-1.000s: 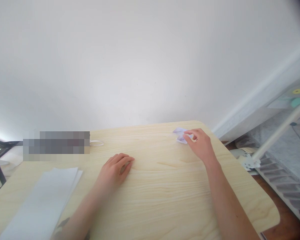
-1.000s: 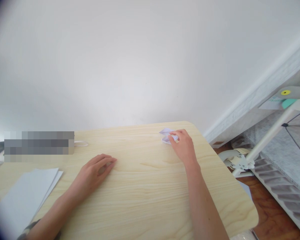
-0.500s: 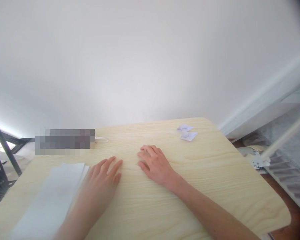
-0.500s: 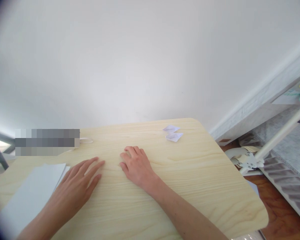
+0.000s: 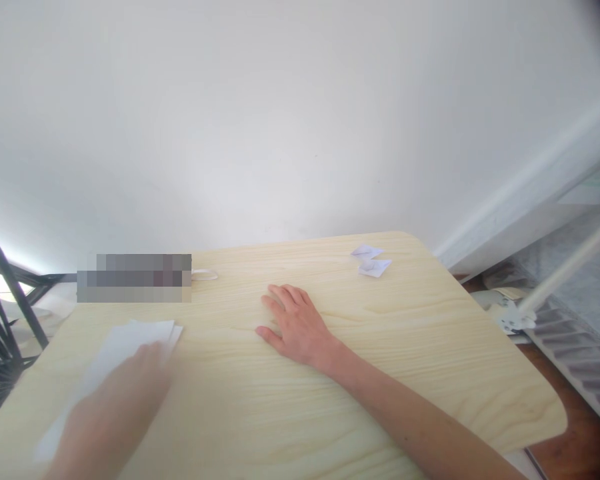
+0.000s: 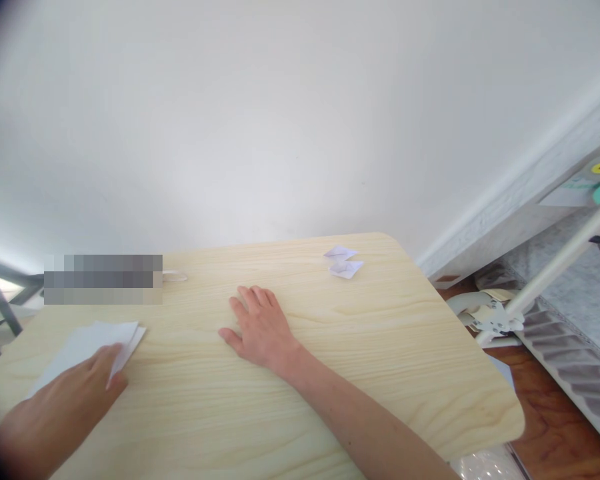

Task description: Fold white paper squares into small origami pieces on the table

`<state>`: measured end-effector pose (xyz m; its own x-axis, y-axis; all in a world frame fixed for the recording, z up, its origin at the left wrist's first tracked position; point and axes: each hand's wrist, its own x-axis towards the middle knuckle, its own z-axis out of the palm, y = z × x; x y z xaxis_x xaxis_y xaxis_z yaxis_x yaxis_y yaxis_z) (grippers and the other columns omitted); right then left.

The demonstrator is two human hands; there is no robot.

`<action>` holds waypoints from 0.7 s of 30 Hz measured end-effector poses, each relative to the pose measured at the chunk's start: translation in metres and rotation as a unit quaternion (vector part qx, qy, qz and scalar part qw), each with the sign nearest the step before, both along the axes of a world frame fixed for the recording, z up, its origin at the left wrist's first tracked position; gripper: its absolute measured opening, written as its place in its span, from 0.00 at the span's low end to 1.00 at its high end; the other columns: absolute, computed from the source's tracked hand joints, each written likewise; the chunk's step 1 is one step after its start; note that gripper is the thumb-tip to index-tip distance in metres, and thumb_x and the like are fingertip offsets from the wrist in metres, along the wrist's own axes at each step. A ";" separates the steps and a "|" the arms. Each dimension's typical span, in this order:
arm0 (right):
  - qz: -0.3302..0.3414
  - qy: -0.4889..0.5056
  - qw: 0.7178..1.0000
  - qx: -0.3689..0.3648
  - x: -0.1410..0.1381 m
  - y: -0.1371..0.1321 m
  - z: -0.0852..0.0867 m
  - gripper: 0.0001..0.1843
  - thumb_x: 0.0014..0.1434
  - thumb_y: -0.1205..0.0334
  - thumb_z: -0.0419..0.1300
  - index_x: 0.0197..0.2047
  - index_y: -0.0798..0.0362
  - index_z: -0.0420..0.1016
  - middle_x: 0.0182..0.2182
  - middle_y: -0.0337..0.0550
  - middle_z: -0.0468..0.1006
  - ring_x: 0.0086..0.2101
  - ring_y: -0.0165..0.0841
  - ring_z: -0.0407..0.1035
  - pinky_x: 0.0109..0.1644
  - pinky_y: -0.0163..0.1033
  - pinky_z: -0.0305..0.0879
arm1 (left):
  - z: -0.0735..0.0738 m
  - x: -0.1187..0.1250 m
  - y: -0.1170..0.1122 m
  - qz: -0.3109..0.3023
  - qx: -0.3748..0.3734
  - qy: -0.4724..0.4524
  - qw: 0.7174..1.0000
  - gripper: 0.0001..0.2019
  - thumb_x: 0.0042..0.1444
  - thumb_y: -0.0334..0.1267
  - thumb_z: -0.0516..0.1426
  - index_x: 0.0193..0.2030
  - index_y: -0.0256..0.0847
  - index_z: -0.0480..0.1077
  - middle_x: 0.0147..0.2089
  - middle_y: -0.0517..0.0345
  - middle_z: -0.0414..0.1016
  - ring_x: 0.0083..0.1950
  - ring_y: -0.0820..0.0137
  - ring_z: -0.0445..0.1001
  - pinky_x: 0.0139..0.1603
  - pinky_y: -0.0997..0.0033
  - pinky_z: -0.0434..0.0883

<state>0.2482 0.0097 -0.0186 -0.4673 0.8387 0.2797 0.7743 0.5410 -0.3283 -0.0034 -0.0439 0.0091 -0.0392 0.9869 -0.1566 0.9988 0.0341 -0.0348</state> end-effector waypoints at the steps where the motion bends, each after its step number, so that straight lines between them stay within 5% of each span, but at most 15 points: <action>1: 0.000 -0.001 1.000 -0.001 0.000 0.000 0.000 0.24 0.57 0.50 0.50 0.53 0.56 0.61 0.54 0.53 0.60 0.52 0.40 0.52 0.55 0.48 0.49 | 0.004 0.003 0.000 -0.012 -0.013 0.014 1.000 0.15 0.53 0.31 0.44 0.44 0.34 0.65 0.43 0.42 0.71 0.44 0.55 0.71 0.40 0.56 0.68; 7: 0.000 0.000 1.000 -0.006 0.001 -0.002 -0.002 0.24 0.57 0.52 0.49 0.54 0.56 0.61 0.56 0.52 0.59 0.53 0.41 0.52 0.56 0.49 0.49 | 0.019 0.019 0.004 0.024 -0.039 0.082 0.996 0.14 0.53 0.29 0.41 0.41 0.33 0.65 0.32 0.43 0.74 0.32 0.54 0.74 0.28 0.58 0.66; 21: 0.000 0.008 1.000 -0.008 0.001 -0.002 -0.003 0.24 0.57 0.53 0.50 0.54 0.56 0.62 0.55 0.52 0.61 0.53 0.41 0.53 0.56 0.49 0.50 | 0.030 -0.004 0.015 0.038 -0.063 0.117 0.990 0.17 0.58 0.38 0.40 0.33 0.41 0.69 0.27 0.47 0.74 0.29 0.56 0.74 0.25 0.66 0.61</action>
<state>0.2489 0.0080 -0.0220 -0.4635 0.8429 0.2734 0.7690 0.5359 -0.3485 -0.0077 -0.0286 0.0394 -0.1629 0.9527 -0.2565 0.9575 0.0899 -0.2742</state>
